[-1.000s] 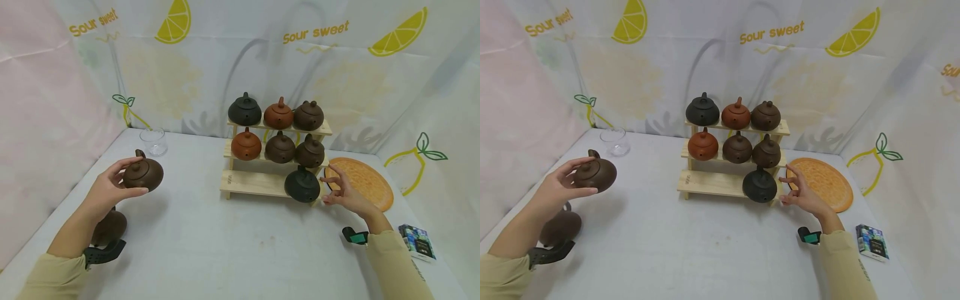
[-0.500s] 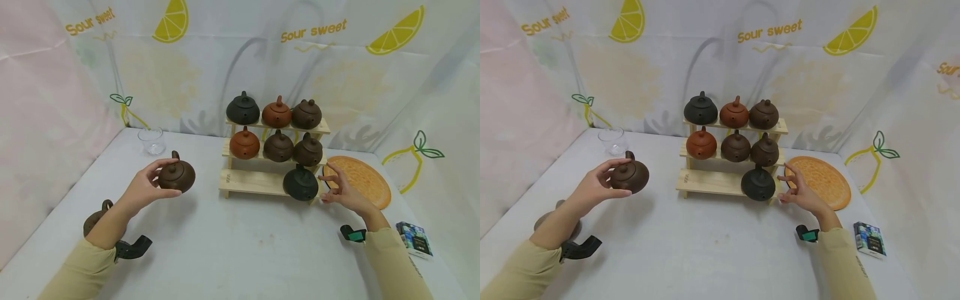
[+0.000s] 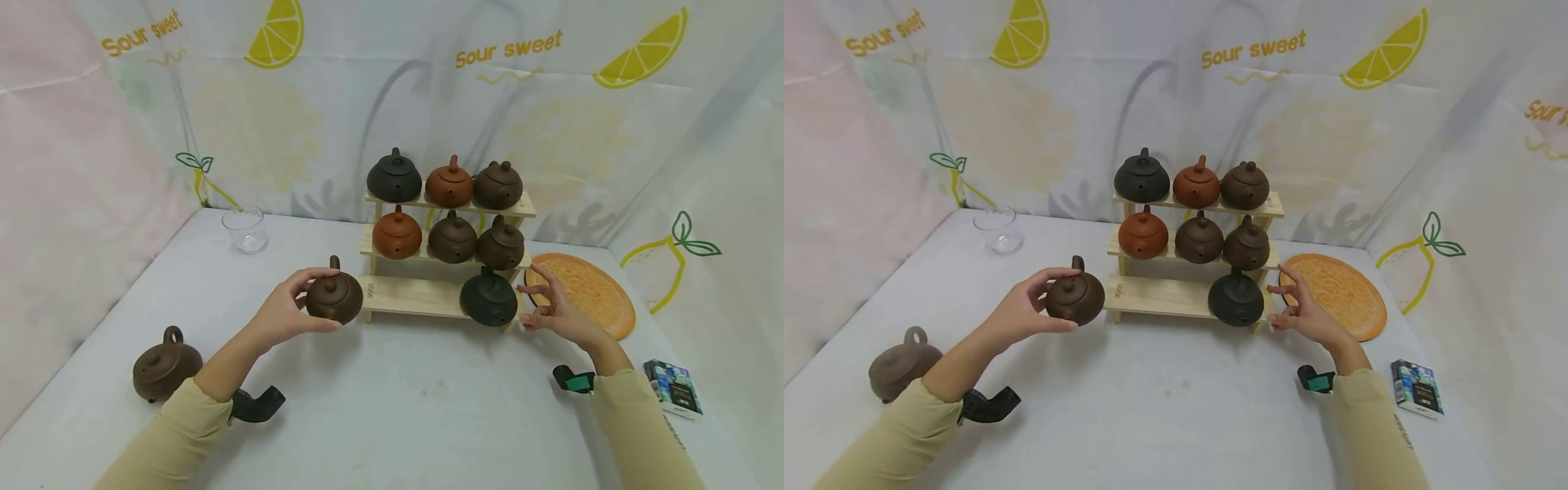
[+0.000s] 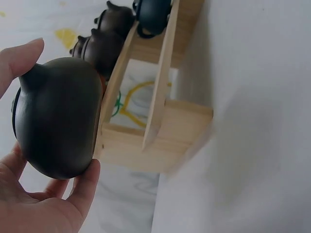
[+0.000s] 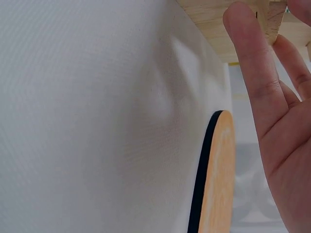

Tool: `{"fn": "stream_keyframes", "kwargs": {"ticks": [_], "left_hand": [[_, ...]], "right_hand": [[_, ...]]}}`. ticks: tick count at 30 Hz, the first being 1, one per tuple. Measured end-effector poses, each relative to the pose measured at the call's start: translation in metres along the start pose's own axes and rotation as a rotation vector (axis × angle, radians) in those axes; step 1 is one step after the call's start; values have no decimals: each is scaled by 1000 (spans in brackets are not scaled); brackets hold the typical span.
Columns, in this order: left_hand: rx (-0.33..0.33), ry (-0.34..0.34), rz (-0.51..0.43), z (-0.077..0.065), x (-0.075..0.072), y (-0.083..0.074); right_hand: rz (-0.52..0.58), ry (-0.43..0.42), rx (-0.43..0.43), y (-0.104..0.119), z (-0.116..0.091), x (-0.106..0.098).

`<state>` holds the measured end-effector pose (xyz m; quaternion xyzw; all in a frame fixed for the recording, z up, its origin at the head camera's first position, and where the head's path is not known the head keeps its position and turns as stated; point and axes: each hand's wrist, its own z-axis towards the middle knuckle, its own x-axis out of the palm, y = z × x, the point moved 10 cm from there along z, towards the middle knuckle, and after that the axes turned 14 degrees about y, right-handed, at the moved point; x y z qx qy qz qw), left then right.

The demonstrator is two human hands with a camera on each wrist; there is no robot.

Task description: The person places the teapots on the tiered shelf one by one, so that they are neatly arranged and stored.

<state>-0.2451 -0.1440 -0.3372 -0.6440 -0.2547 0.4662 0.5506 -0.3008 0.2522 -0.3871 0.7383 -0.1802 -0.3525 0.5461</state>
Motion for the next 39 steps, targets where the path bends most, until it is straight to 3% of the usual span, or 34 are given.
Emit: {"fn": "stream_keyframes", "kwargs": {"ticks": [13,25,39], "left_hand": [[18,66,45,27,44,-1],[88,85,117,58,77,-10],[6,80,160,92,103,-11]], "right_hand": [[1,3,3,-4,1,1],[-2,4,4,-2,3,-1],[3,-4,12,-4,1,-3]]}}
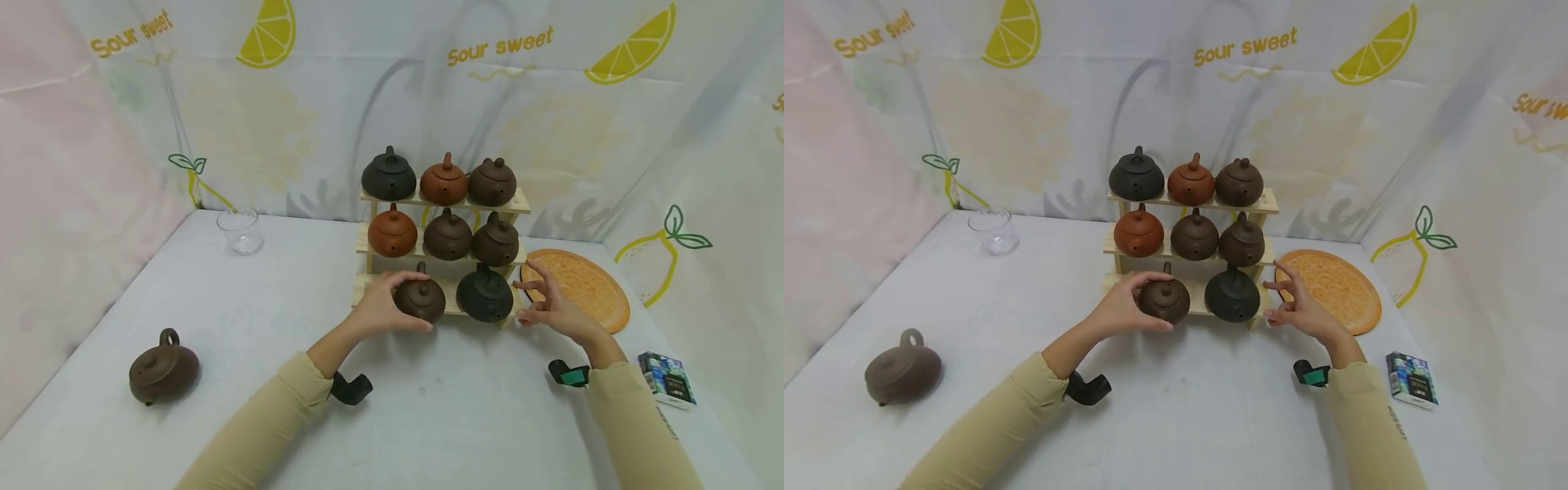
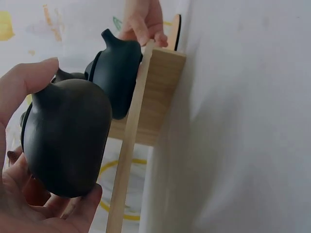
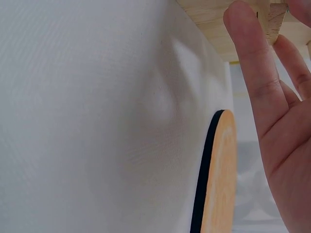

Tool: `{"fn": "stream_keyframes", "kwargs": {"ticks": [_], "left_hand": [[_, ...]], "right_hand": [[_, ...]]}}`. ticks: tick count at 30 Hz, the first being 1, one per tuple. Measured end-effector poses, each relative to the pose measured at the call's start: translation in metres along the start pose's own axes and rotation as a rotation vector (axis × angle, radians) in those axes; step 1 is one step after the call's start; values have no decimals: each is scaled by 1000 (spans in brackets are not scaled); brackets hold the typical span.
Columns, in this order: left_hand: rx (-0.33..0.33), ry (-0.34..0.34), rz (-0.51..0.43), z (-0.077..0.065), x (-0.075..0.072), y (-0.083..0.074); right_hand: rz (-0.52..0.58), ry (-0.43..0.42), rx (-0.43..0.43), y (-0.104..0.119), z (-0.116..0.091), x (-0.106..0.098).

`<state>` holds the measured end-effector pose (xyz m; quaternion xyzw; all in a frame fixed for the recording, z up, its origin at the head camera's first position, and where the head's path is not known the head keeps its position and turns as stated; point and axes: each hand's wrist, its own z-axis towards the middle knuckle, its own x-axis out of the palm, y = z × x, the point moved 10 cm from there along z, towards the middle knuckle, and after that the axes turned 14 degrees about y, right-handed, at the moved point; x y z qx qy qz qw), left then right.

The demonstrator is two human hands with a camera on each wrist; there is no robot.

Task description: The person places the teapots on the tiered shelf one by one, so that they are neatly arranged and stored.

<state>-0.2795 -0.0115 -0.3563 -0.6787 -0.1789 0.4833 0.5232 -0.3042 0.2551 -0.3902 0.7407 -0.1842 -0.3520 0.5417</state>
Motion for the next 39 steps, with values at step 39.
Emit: {"fn": "stream_keyframes", "kwargs": {"ticks": [39], "left_hand": [[-67,69,-63,35,28,-5]], "right_hand": [[6,14,-65,7,0,3]]}}
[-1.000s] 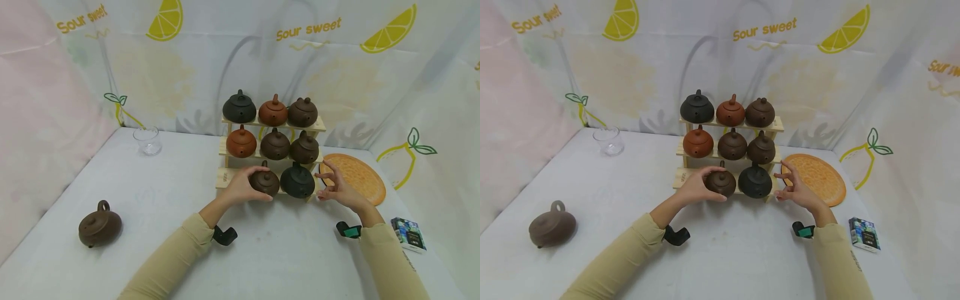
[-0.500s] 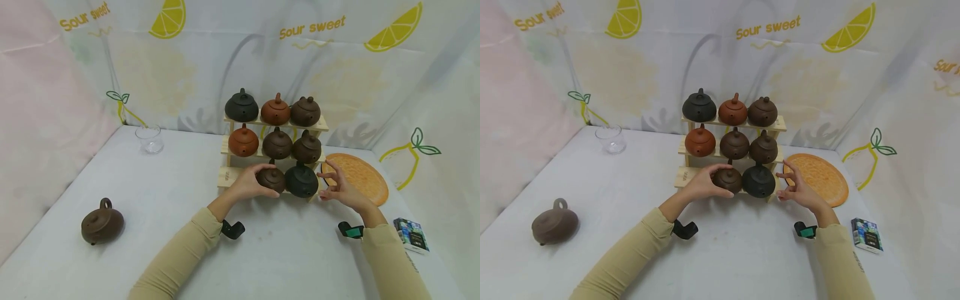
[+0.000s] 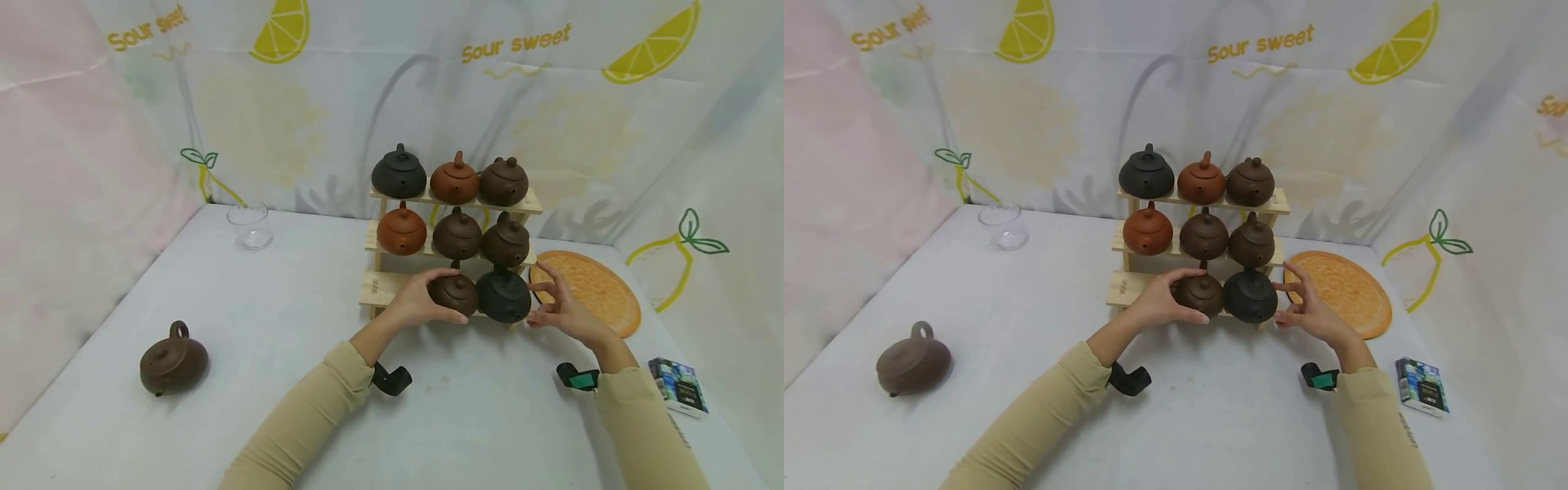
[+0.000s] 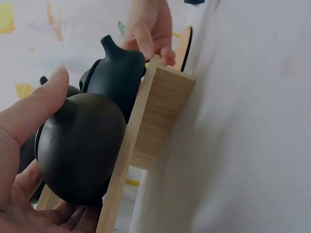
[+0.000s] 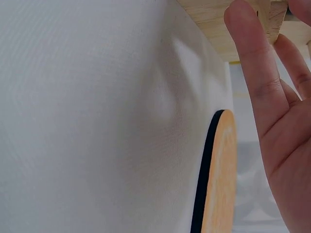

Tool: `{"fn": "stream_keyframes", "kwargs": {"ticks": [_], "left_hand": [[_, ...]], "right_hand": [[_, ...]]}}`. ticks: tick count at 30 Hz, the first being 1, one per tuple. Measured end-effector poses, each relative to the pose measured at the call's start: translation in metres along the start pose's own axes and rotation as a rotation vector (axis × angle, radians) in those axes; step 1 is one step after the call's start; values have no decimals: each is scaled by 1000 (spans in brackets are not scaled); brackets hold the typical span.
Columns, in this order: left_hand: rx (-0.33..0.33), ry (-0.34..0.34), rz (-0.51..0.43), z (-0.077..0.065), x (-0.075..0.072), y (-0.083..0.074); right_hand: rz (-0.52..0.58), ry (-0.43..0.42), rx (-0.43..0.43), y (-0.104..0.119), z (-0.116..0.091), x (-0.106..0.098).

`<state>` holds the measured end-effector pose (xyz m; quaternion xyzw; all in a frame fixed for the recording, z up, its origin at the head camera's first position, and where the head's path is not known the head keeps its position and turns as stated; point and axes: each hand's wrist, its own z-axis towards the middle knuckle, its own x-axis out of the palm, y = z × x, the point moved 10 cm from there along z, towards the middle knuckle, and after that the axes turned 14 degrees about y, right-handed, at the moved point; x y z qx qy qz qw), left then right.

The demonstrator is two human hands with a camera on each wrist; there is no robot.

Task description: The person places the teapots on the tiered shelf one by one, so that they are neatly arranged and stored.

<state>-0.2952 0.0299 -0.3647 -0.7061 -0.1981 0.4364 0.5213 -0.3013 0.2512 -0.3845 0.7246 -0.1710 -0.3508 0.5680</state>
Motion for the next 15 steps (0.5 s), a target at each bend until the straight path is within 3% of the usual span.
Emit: {"fn": "stream_keyframes", "kwargs": {"ticks": [9,15], "left_hand": [[102,-20,15,-5,-3,-5],[140,-33,-40,-23,-19,-8]], "right_hand": [[-7,4,6,-1,-1,-1],[-8,19,-1,0,-1,0]]}}
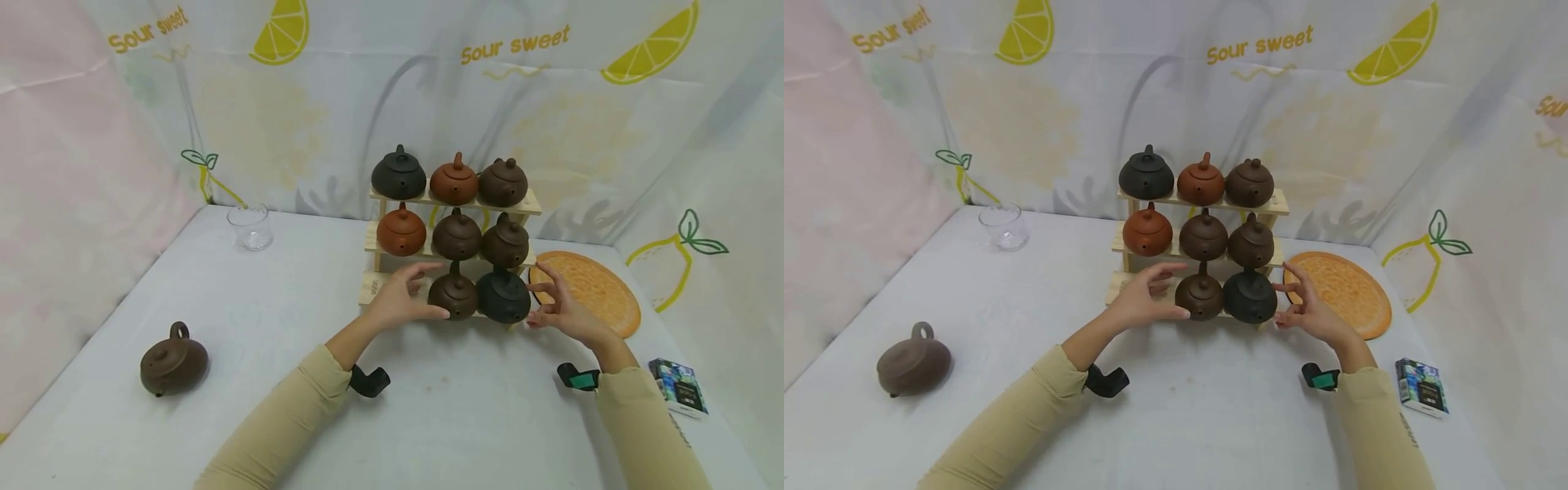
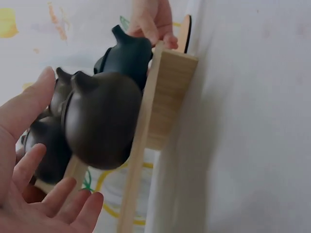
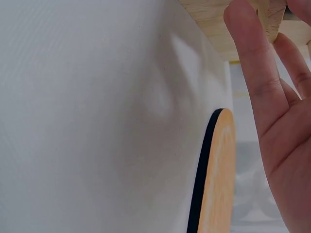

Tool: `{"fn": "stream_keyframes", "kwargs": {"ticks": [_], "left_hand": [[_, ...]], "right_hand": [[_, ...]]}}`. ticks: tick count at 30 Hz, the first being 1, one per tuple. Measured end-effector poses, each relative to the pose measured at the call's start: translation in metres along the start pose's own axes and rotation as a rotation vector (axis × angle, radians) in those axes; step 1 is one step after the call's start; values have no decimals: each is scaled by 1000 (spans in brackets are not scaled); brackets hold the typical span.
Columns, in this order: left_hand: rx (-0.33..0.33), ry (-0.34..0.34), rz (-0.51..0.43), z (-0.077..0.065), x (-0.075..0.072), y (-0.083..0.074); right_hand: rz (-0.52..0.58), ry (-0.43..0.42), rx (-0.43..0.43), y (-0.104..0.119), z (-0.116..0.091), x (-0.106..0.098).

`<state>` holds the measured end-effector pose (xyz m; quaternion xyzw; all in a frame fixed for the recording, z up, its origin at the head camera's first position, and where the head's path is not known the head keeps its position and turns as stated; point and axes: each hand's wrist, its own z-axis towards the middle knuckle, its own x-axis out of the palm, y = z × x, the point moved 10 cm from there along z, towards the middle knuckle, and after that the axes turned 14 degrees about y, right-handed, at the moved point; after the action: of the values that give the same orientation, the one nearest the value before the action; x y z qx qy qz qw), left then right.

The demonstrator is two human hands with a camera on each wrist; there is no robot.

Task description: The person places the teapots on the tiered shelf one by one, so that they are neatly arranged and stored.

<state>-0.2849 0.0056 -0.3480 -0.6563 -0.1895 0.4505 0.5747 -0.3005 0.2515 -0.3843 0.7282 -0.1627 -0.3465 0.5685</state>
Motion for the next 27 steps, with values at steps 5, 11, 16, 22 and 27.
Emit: {"fn": "stream_keyframes", "kwargs": {"ticks": [5,11,16,22,27], "left_hand": [[68,-12,-9,-25,-22,-9],[91,-68,53,-68,-52,-13],[95,-152,129,-101,-81,-14],[72,-246,195,-136,-112,-11],[38,-325,279,-166,-135,-8]], "right_hand": [[-4,2,-4,1,1,-1],[-26,15,-4,0,0,-1],[-34,16,-56,5,-1,-1],[-26,20,-30,2,-2,0],[-32,16,-26,3,-2,-1]]}}
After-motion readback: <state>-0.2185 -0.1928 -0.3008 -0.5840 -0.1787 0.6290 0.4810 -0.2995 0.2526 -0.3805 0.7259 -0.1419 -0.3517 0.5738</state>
